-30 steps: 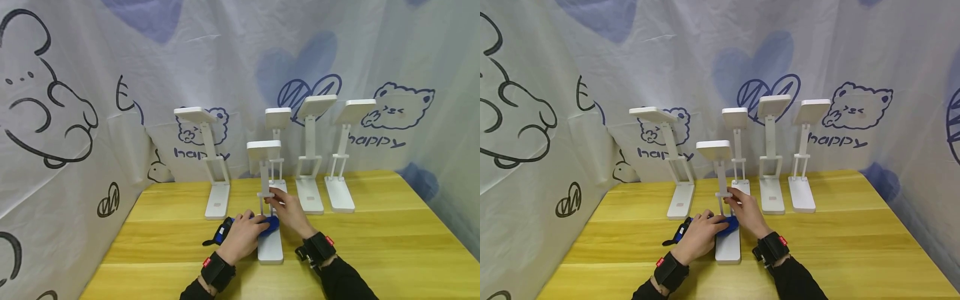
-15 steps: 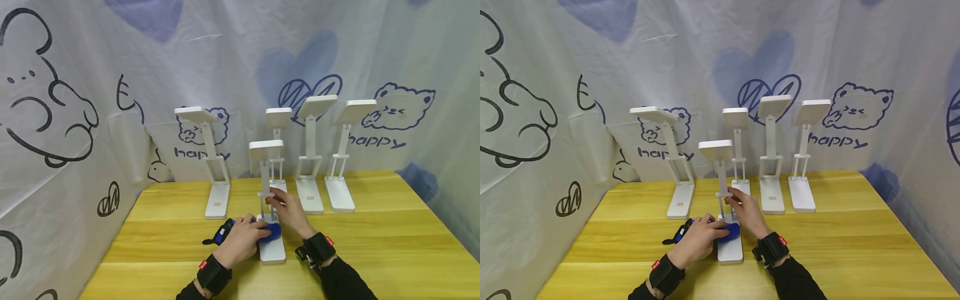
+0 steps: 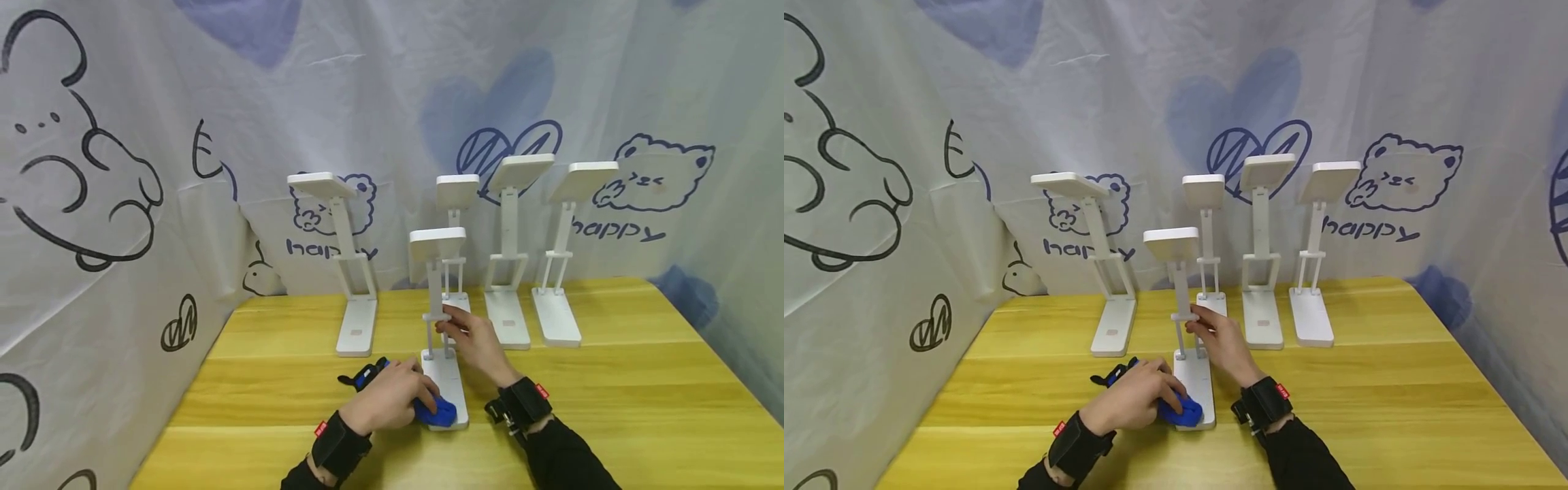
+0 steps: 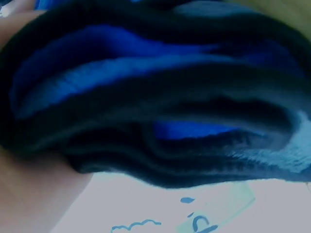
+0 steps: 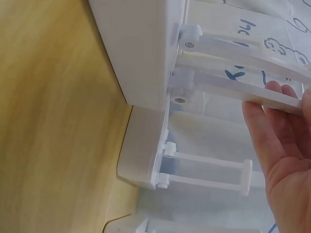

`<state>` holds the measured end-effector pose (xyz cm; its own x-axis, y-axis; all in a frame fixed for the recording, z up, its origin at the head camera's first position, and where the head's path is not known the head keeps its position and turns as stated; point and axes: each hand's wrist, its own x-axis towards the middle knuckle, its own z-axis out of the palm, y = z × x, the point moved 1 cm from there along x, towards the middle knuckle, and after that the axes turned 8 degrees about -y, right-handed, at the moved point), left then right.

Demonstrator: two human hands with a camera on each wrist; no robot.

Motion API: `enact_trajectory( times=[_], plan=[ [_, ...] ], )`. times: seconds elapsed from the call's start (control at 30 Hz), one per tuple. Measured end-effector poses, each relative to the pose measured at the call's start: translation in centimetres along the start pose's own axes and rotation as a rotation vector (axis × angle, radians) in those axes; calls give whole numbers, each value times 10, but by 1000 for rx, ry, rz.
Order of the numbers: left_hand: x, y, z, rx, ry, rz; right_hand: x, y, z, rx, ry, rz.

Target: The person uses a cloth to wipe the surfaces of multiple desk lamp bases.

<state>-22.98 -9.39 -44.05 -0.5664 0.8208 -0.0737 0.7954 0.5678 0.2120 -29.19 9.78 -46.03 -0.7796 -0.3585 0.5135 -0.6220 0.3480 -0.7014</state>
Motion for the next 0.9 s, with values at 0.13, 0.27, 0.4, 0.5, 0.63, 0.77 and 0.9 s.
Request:
enact_trajectory(
  times=[0.13, 0.27, 0.4, 0.5, 0.63, 0.77, 0.9],
  plan=[
    [-3, -2, -3, -7, -4, -17, -1, -1, -1, 33, -9, 5],
    [-4, -7, -2, 36, 25, -68, 0, -2, -1, 24, -9, 11],
    [-1, -10, 2, 125, 84, -116, 0, -1, 0, 7, -4, 12],
    [4, -10, 7, 223, 146, -148, -1, -1, 1, 8, 2, 9],
    [15, -9, 16, 345, 218, -188, 0, 0, 1, 24, 3, 16],
    [22, -7, 20, 405, 252, -213, 0, 1, 1, 29, -7, 21],
    [24, -5, 22, 409, 245, -198, 0, 0, 1, 19, -2, 23]
  ],
)
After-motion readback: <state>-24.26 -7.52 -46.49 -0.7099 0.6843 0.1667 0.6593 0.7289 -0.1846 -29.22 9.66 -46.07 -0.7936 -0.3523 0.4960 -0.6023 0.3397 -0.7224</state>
